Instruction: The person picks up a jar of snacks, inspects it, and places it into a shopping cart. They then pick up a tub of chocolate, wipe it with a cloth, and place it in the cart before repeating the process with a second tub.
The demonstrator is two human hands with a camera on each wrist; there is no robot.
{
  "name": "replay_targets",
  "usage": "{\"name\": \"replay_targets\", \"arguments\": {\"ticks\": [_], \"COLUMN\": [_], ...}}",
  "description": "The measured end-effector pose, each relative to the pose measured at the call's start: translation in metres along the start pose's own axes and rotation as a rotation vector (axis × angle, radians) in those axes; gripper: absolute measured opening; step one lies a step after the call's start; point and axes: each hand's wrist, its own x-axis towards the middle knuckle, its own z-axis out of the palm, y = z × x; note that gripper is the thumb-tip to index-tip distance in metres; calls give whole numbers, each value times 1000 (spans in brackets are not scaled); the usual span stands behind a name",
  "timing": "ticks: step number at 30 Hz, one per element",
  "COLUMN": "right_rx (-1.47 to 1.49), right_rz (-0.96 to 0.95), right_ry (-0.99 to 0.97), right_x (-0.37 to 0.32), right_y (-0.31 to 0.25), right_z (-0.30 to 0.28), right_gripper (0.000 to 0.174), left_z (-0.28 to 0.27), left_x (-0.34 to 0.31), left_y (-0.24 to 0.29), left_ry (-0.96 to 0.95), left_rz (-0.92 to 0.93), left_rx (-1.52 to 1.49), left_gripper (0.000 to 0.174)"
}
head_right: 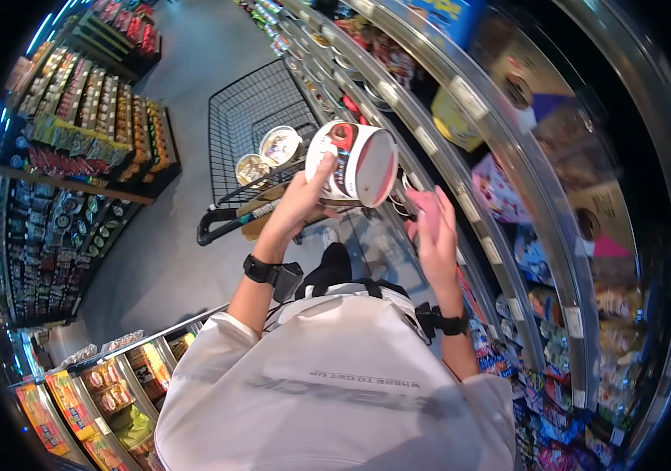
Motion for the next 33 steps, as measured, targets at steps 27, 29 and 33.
{"name": "replay_targets", "arguments": {"ticks": [27,29,33], "right_rx": [-206,-277,-272], "right_rz": [341,371,445], "right_ry": [176,215,252], "right_x": [67,68,67], "right_y": [44,27,19], "right_z": [129,139,149], "right_gripper": [43,43,42], "left_z": [-410,-411,-423], "left_x": [253,261,290], "left_y": [-194,-190,-205], "left_ry": [543,552,601], "left_rz": [-150,-209,-54], "left_rx": [551,563,497], "left_gripper": [55,55,70]}}
